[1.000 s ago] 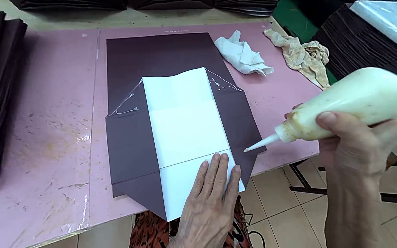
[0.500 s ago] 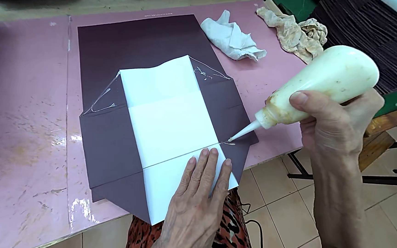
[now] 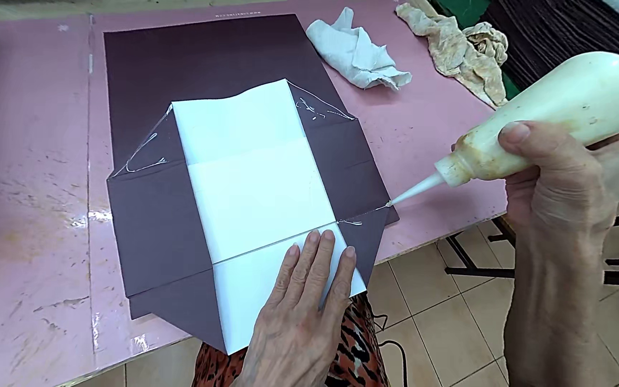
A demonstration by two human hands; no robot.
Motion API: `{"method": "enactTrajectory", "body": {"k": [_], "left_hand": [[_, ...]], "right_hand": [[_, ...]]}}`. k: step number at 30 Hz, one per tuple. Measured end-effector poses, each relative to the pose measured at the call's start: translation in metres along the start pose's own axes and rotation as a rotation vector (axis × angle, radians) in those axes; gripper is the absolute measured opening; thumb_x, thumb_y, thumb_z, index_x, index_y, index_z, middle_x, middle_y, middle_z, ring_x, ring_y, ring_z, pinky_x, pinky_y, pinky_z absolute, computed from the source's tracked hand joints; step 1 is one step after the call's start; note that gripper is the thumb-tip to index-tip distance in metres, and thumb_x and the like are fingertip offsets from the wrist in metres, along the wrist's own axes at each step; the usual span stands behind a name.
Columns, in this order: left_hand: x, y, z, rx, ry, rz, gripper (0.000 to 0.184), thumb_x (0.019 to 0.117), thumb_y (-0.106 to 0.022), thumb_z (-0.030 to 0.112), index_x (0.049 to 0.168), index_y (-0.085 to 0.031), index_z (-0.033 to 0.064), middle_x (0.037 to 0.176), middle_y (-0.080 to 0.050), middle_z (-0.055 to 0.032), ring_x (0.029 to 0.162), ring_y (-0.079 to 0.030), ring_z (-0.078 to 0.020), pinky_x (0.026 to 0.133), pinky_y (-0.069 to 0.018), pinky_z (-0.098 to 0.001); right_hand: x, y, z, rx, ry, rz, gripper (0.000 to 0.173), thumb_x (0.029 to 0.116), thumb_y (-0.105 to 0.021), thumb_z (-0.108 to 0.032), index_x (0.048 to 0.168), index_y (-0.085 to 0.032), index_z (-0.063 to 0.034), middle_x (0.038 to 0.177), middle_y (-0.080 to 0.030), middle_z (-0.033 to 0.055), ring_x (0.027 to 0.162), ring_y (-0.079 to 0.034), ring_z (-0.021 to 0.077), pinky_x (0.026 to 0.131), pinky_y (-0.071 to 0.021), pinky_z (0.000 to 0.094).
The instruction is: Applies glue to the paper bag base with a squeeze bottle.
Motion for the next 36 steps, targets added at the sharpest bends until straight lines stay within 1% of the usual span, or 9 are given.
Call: {"method": "enactTrajectory", "body": {"k": [2,7,13,15,20,24,29,31,36], "left_hand": [[0.000,0.000,0.000,0.004,0.001,-0.002,0.039,0.1054,-0.046,0.018,0.138,-0.062,0.0023,0.138,-0.062,-0.0235,0.131,-0.059,-0.0366,0.115,-0.0386,-0.0437],[0.000,0.000,0.000,0.013,-0.003,-0.005,0.040,0.1058,-0.046,0.020,0.138,-0.061,0.0020,0.138,-0.062,-0.0233,0.132,-0.059,-0.0362,0.115,-0.0378,-0.0433],[0.000,0.000,-0.001,0.021,-0.009,-0.007,0.041,0.1066,-0.044,0.021,0.139,-0.061,0.0026,0.138,-0.062,-0.0225,0.132,-0.058,-0.0356,0.116,-0.0369,-0.0426],[0.000,0.000,0.000,0.017,-0.004,-0.009,0.041,0.1064,-0.045,0.021,0.139,-0.061,0.0027,0.138,-0.062,-0.0223,0.132,-0.058,-0.0352,0.116,-0.0371,-0.0424],[-0.001,0.000,-0.001,0.011,-0.002,-0.004,0.042,0.1071,-0.044,0.023,0.138,-0.060,-0.0015,0.138,-0.063,-0.0214,0.132,-0.059,-0.0343,0.115,-0.0379,-0.0424],[-0.001,0.000,-0.001,0.009,0.006,0.001,0.045,0.1075,-0.043,0.025,0.135,-0.061,-0.0051,0.137,-0.064,-0.0206,0.131,-0.060,-0.0330,0.115,-0.0387,-0.0418],[-0.002,0.001,-0.001,0.004,-0.002,-0.006,0.046,0.1077,-0.042,0.026,0.134,-0.061,-0.0070,0.137,-0.064,-0.0207,0.131,-0.060,-0.0331,0.115,-0.0386,-0.0419],[-0.002,0.001,-0.001,-0.001,-0.002,-0.007,0.045,0.1076,-0.042,0.025,0.133,-0.061,-0.0072,0.137,-0.064,-0.0207,0.131,-0.060,-0.0332,0.115,-0.0384,-0.0421],[-0.001,0.002,0.000,-0.013,0.007,0.004,0.045,0.1075,-0.043,0.025,0.132,-0.062,-0.0071,0.137,-0.064,-0.0204,0.132,-0.059,-0.0332,0.115,-0.0391,-0.0421]], "right_hand": [[-0.001,0.000,-0.001,0.001,0.015,-0.001,0.042,0.0778,-0.079,-0.011,0.111,-0.056,-0.0220,0.093,-0.072,-0.0123,0.080,-0.074,0.0065,0.067,-0.0651,0.0258],[-0.007,-0.001,0.000,0.057,0.000,0.010,0.042,0.0764,-0.080,-0.010,0.110,-0.057,-0.0214,0.093,-0.073,-0.0104,0.080,-0.075,0.0092,0.067,-0.0662,0.0291],[-0.002,0.005,0.010,0.058,-0.075,0.042,0.034,0.0836,-0.076,-0.013,0.110,-0.057,-0.0225,0.091,-0.073,-0.0108,0.074,-0.075,0.0086,0.064,-0.0653,0.0267],[-0.002,0.006,0.013,0.075,-0.097,0.050,0.032,0.0859,-0.074,-0.013,0.111,-0.056,-0.0224,0.092,-0.074,-0.0102,0.074,-0.075,0.0098,0.063,-0.0659,0.0282],[-0.005,0.006,0.016,0.104,-0.097,0.047,0.030,0.0872,-0.073,-0.014,0.111,-0.057,-0.0217,0.091,-0.073,-0.0091,0.074,-0.075,0.0105,0.064,-0.0657,0.0290],[-0.014,0.000,0.009,0.107,-0.115,0.035,0.035,0.0816,-0.075,-0.011,0.110,-0.057,-0.0208,0.091,-0.074,-0.0078,0.077,-0.076,0.0111,0.066,-0.0660,0.0293],[-0.029,-0.004,0.001,0.128,-0.054,-0.022,0.054,0.0710,-0.085,-0.016,0.115,-0.055,-0.0181,0.097,-0.074,-0.0049,0.086,-0.076,0.0149,0.074,-0.0670,0.0352],[-0.036,-0.004,-0.003,0.133,-0.038,-0.070,0.060,0.0707,-0.088,-0.020,0.120,-0.054,-0.0176,0.104,-0.072,-0.0032,0.092,-0.075,0.0161,0.078,-0.0660,0.0360],[-0.046,-0.005,-0.007,0.143,-0.019,-0.120,0.067,0.0663,-0.092,-0.027,0.120,-0.055,-0.0145,0.104,-0.073,0.0006,0.093,-0.075,0.0196,0.079,-0.0661,0.0393]]}}
Point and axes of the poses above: each hand's wrist, its own x-axis towards the middle knuckle, its own y-axis out of the back of the hand, z = x × y, the point moved 2 cm from there along x, towards the middle knuckle
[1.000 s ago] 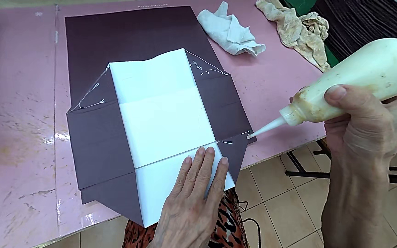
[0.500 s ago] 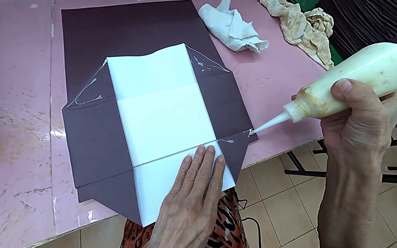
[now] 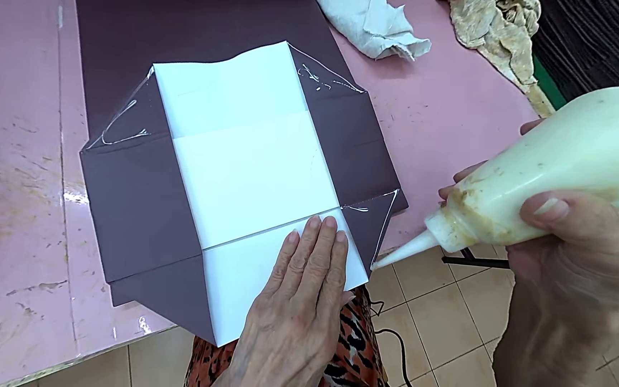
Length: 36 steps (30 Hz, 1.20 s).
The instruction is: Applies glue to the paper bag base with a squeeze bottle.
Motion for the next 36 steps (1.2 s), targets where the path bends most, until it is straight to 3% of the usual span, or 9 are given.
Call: {"method": "enactTrajectory", "body": {"k": [3,7,13,19,23,27,30,32,36], "left_hand": [[0.000,-0.001,0.000,-0.003,0.002,0.006,0.044,0.1075,-0.043,0.024,0.133,-0.062,-0.0069,0.137,-0.064,-0.0203,0.133,-0.058,-0.0332,0.115,-0.0389,-0.0418],[0.000,-0.001,0.000,-0.001,0.002,0.008,0.044,0.1076,-0.043,0.023,0.134,-0.061,-0.0067,0.137,-0.064,-0.0203,0.134,-0.058,-0.0332,0.115,-0.0387,-0.0420],[0.001,0.000,0.001,-0.005,0.003,0.011,0.044,0.1066,-0.044,0.023,0.133,-0.062,-0.0073,0.136,-0.064,-0.0203,0.133,-0.058,-0.0330,0.115,-0.0392,-0.0414],[0.002,0.001,0.002,0.000,0.002,0.024,0.044,0.1064,-0.044,0.024,0.131,-0.063,-0.0075,0.134,-0.066,-0.0204,0.132,-0.059,-0.0328,0.114,-0.0405,-0.0415],[0.003,-0.002,0.006,0.006,-0.003,0.037,0.044,0.1060,-0.045,0.023,0.128,-0.064,-0.0093,0.133,-0.066,-0.0232,0.128,-0.062,-0.0357,0.110,-0.0448,-0.0454],[0.006,-0.003,0.008,-0.005,0.020,0.053,0.040,0.1044,-0.050,0.022,0.125,-0.067,-0.0069,0.129,-0.068,-0.0215,0.128,-0.062,-0.0347,0.109,-0.0459,-0.0450],[0.006,-0.006,0.011,0.025,0.044,0.041,0.040,0.1048,-0.048,0.019,0.129,-0.065,-0.0073,0.133,-0.066,-0.0214,0.130,-0.061,-0.0326,0.111,-0.0438,-0.0428],[0.007,-0.007,0.011,0.041,0.053,0.052,0.039,0.1055,-0.046,0.017,0.129,-0.065,-0.0068,0.134,-0.066,-0.0210,0.129,-0.061,-0.0324,0.111,-0.0441,-0.0424],[0.008,-0.006,0.012,0.061,0.048,0.039,0.036,0.1044,-0.044,0.008,0.130,-0.065,-0.0069,0.134,-0.066,-0.0208,0.129,-0.061,-0.0325,0.111,-0.0434,-0.0420]], "right_hand": [[-0.001,0.002,0.000,-0.012,-0.011,-0.031,0.071,0.0643,-0.093,-0.032,0.122,-0.055,-0.0126,0.103,-0.072,0.0028,0.091,-0.075,0.0214,0.076,-0.0663,0.0402],[0.009,0.003,0.004,0.055,-0.057,-0.020,0.065,0.0727,-0.090,-0.029,0.124,-0.053,-0.0105,0.104,-0.072,0.0084,0.090,-0.075,0.0277,0.075,-0.0660,0.0448],[0.018,-0.009,0.002,0.002,-0.029,-0.011,0.058,0.0696,-0.090,-0.022,0.116,-0.056,-0.0139,0.101,-0.073,0.0009,0.091,-0.075,0.0200,0.077,-0.0664,0.0383],[0.008,0.009,-0.003,0.027,-0.040,-0.136,0.073,0.0696,-0.091,-0.032,0.126,-0.051,-0.0101,0.104,-0.071,0.0091,0.089,-0.074,0.0273,0.074,-0.0660,0.0448],[0.017,0.012,0.000,0.138,-0.090,-0.170,0.065,0.0780,-0.085,-0.027,0.130,-0.048,-0.0126,0.108,-0.069,0.0101,0.094,-0.072,0.0269,0.079,-0.0639,0.0427],[0.034,-0.030,0.012,0.201,-0.098,-0.274,0.055,0.0831,-0.082,-0.022,0.127,-0.052,-0.0072,0.114,-0.068,0.0117,0.104,-0.070,0.0275,0.090,-0.0612,0.0434],[0.033,-0.065,0.046,0.302,0.188,-0.497,0.048,0.0903,-0.076,-0.014,0.128,-0.050,0.0024,0.115,-0.068,0.0139,0.104,-0.071,0.0259,0.083,-0.0632,0.0380],[0.028,-0.109,0.026,0.258,0.048,-0.392,0.045,0.0809,-0.084,-0.011,0.116,-0.057,-0.0022,0.101,-0.071,0.0097,0.091,-0.073,0.0232,0.077,-0.0639,0.0380],[0.038,-0.165,0.000,0.111,-0.013,-0.507,0.051,0.0782,-0.087,-0.022,0.116,-0.056,-0.0090,0.102,-0.073,0.0023,0.093,-0.075,0.0187,0.080,-0.0656,0.0338]]}}
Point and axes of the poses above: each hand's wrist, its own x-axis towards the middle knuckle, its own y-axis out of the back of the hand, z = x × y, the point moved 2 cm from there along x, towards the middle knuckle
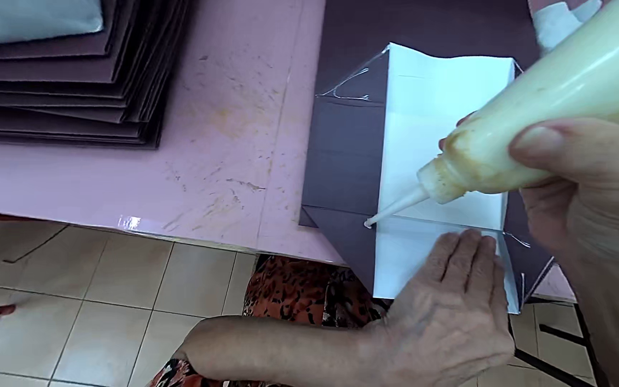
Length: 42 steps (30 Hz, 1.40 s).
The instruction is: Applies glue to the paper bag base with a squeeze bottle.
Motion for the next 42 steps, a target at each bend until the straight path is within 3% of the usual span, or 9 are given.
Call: {"method": "enactTrajectory", "body": {"k": [2,5,8,18,26,31,35,38,42], "left_hand": [[0.001,0.001,0.000,0.006,0.001,0.000,0.036,0.1026,-0.043,0.004,0.129,-0.065,-0.0071,0.133,-0.066,-0.0204,0.129,-0.061,-0.0322,0.111,-0.0434,-0.0417],[0.002,0.002,0.001,0.021,0.015,-0.007,0.036,0.1037,-0.043,0.006,0.129,-0.066,-0.0059,0.133,-0.067,-0.0190,0.129,-0.061,-0.0313,0.111,-0.0434,-0.0405],[0.002,0.003,0.001,-0.004,0.029,0.002,0.036,0.1034,-0.042,0.006,0.128,-0.067,-0.0052,0.132,-0.068,-0.0187,0.129,-0.061,-0.0314,0.111,-0.0428,-0.0406],[0.002,0.004,0.001,-0.021,0.028,-0.015,0.036,0.1031,-0.043,0.004,0.129,-0.066,-0.0046,0.134,-0.066,-0.0192,0.131,-0.060,-0.0314,0.112,-0.0422,-0.0401],[0.002,0.003,0.004,0.035,0.030,-0.017,0.037,0.1042,-0.043,0.009,0.128,-0.068,-0.0038,0.134,-0.067,-0.0182,0.129,-0.061,-0.0303,0.111,-0.0433,-0.0394],[0.003,0.006,0.005,0.027,0.035,-0.053,0.037,0.1031,-0.042,0.005,0.129,-0.067,-0.0050,0.134,-0.066,-0.0187,0.130,-0.060,-0.0307,0.112,-0.0423,-0.0407],[0.002,0.006,0.006,0.038,0.031,-0.039,0.035,0.1030,-0.043,0.006,0.125,-0.069,-0.0032,0.131,-0.068,-0.0190,0.129,-0.061,-0.0317,0.110,-0.0437,-0.0417],[0.002,0.008,0.005,0.026,0.035,-0.005,0.031,0.1006,-0.047,0.004,0.117,-0.073,-0.0014,0.123,-0.072,-0.0173,0.120,-0.066,-0.0298,0.102,-0.0495,-0.0385],[0.001,0.007,0.006,0.022,0.033,0.056,0.027,0.0964,-0.051,0.000,0.105,-0.076,0.0003,0.110,-0.076,-0.0142,0.103,-0.072,-0.0240,0.086,-0.0543,-0.0325]], "right_hand": [[0.006,-0.012,0.000,-0.009,-0.007,-0.038,0.048,0.0789,-0.086,-0.022,0.115,-0.057,-0.0104,0.100,-0.073,-0.0013,0.090,-0.074,0.0139,0.077,-0.0652,0.0284],[0.005,-0.029,-0.009,0.023,-0.034,-0.094,0.039,0.0816,-0.083,-0.010,0.114,-0.060,-0.0097,0.099,-0.073,-0.0004,0.088,-0.074,0.0138,0.075,-0.0648,0.0260],[0.016,-0.052,-0.014,-0.016,-0.047,-0.082,0.038,0.0778,-0.083,-0.008,0.108,-0.060,-0.0128,0.093,-0.072,-0.0064,0.082,-0.073,0.0068,0.072,-0.0635,0.0203],[0.025,-0.074,-0.021,-0.036,-0.023,-0.150,0.034,0.0804,-0.080,-0.002,0.107,-0.060,-0.0095,0.096,-0.070,-0.0049,0.087,-0.072,0.0053,0.078,-0.0619,0.0181],[0.017,-0.056,-0.021,-0.078,-0.043,-0.148,0.034,0.0790,-0.083,-0.012,0.105,-0.062,-0.0128,0.092,-0.072,-0.0068,0.082,-0.073,0.0059,0.073,-0.0625,0.0184],[-0.004,-0.029,-0.019,-0.120,-0.016,-0.234,0.035,0.0851,-0.080,-0.018,0.115,-0.065,-0.0100,0.100,-0.073,-0.0029,0.090,-0.073,0.0109,0.076,-0.0630,0.0235],[-0.012,-0.014,-0.016,-0.198,0.052,-0.241,0.044,0.0833,-0.083,-0.025,0.119,-0.063,-0.0088,0.105,-0.071,-0.0025,0.095,-0.071,0.0112,0.080,-0.0623,0.0270],[-0.010,-0.011,-0.014,-0.260,0.093,-0.217,0.056,0.0754,-0.088,-0.038,0.117,-0.060,-0.0129,0.105,-0.071,-0.0062,0.095,-0.072,0.0085,0.080,-0.0634,0.0260],[-0.030,0.003,-0.015,-0.252,0.008,-0.269,0.067,0.0782,-0.088,-0.038,0.129,-0.058,-0.0074,0.112,-0.070,0.0020,0.100,-0.072,0.0157,0.081,-0.0640,0.0326]]}}
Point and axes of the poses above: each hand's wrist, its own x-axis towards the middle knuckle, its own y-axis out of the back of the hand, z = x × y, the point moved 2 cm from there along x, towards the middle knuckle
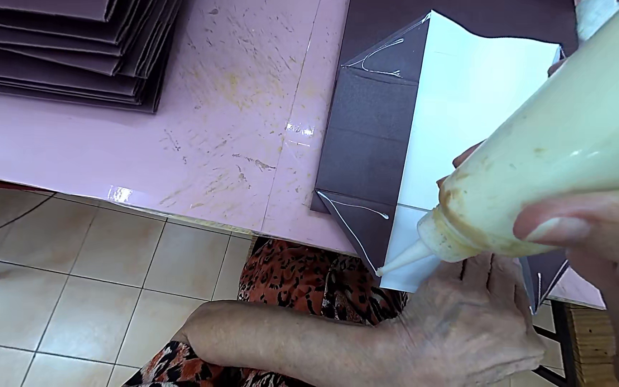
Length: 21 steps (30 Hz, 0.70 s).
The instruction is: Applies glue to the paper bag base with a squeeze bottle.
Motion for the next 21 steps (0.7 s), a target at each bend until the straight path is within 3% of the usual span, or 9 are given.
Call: {"method": "enactTrajectory", "body": {"k": [3,6,7,9,10,12,14,16,21], "left_hand": [[0.000,0.002,0.000,-0.032,0.001,0.013,0.023,0.0928,-0.054,-0.003,0.098,-0.077,0.0004,0.103,-0.076,-0.0143,0.096,-0.074,-0.0230,0.078,-0.0554,-0.0308],[-0.002,0.002,0.000,-0.070,0.006,0.002,0.023,0.0930,-0.055,-0.003,0.101,-0.076,-0.0018,0.103,-0.075,-0.0149,0.092,-0.073,-0.0229,0.074,-0.0552,-0.0293],[-0.002,0.002,-0.001,-0.099,0.012,-0.009,0.023,0.0945,-0.054,0.000,0.104,-0.075,-0.0027,0.104,-0.075,-0.0158,0.094,-0.073,-0.0244,0.077,-0.0554,-0.0309],[-0.004,0.002,-0.001,-0.143,0.025,-0.063,0.029,0.1005,-0.052,0.009,0.117,-0.072,-0.0040,0.115,-0.073,-0.0177,0.112,-0.070,-0.0285,0.098,-0.0527,-0.0365],[-0.004,0.000,-0.001,-0.143,0.020,-0.055,0.031,0.1014,-0.051,0.011,0.119,-0.071,-0.0043,0.118,-0.073,-0.0184,0.115,-0.069,-0.0294,0.101,-0.0514,-0.0380],[-0.005,-0.004,-0.003,-0.130,0.005,-0.033,0.032,0.1024,-0.049,0.012,0.119,-0.070,-0.0057,0.125,-0.070,-0.0216,0.123,-0.065,-0.0328,0.106,-0.0481,-0.0423],[-0.006,-0.006,-0.004,-0.098,-0.018,-0.040,0.034,0.1037,-0.047,0.013,0.122,-0.068,-0.0070,0.133,-0.065,-0.0243,0.132,-0.059,-0.0352,0.112,-0.0434,-0.0452],[-0.007,-0.007,-0.005,-0.055,-0.036,-0.044,0.037,0.1051,-0.045,0.015,0.124,-0.067,-0.0081,0.135,-0.064,-0.0244,0.132,-0.059,-0.0352,0.111,-0.0433,-0.0456],[-0.006,-0.006,-0.007,-0.028,-0.050,-0.063,0.043,0.1064,-0.044,0.022,0.129,-0.063,-0.0104,0.135,-0.063,-0.0254,0.132,-0.059,-0.0362,0.111,-0.0433,-0.0455]], "right_hand": [[-0.007,0.003,0.003,0.003,-0.014,0.016,0.074,0.0758,-0.089,-0.044,0.130,-0.056,-0.0065,0.113,-0.070,0.0044,0.100,-0.072,0.0186,0.081,-0.0643,0.0347],[-0.017,0.019,0.014,-0.029,0.075,0.119,0.071,0.0774,-0.090,-0.036,0.130,-0.055,-0.0023,0.111,-0.070,0.0082,0.098,-0.072,0.0209,0.079,-0.0644,0.0360],[-0.019,0.026,0.015,-0.083,0.138,0.216,0.063,0.0771,-0.091,-0.028,0.124,-0.057,-0.0037,0.107,-0.071,0.0048,0.095,-0.072,0.0163,0.077,-0.0627,0.0315],[-0.027,0.039,0.014,0.065,0.142,0.267,0.052,0.0827,-0.084,-0.014,0.123,-0.053,-0.0026,0.107,-0.071,0.0081,0.097,-0.072,0.0196,0.081,-0.0625,0.0344],[-0.036,0.047,0.014,0.206,0.095,0.272,0.049,0.0875,-0.078,-0.016,0.127,-0.053,-0.0015,0.110,-0.070,0.0121,0.100,-0.071,0.0250,0.085,-0.0619,0.0396],[-0.051,0.064,0.011,0.320,0.047,0.411,0.045,0.0899,-0.076,-0.025,0.123,-0.053,-0.0059,0.111,-0.068,0.0138,0.100,-0.071,0.0295,0.087,-0.0619,0.0442],[-0.066,0.076,0.006,0.339,0.021,0.557,0.046,0.0875,-0.076,-0.032,0.120,-0.054,-0.0087,0.109,-0.069,0.0121,0.097,-0.072,0.0285,0.086,-0.0624,0.0447],[-0.089,0.088,0.008,0.330,-0.017,0.616,0.057,0.0815,-0.082,-0.037,0.124,-0.056,-0.0097,0.109,-0.070,0.0109,0.096,-0.072,0.0265,0.085,-0.0629,0.0424],[-0.128,0.093,0.020,0.168,-0.055,0.775,0.081,0.0661,-0.093,-0.034,0.130,-0.048,-0.0097,0.106,-0.071,0.0112,0.091,-0.074,0.0288,0.076,-0.0648,0.0460]]}}
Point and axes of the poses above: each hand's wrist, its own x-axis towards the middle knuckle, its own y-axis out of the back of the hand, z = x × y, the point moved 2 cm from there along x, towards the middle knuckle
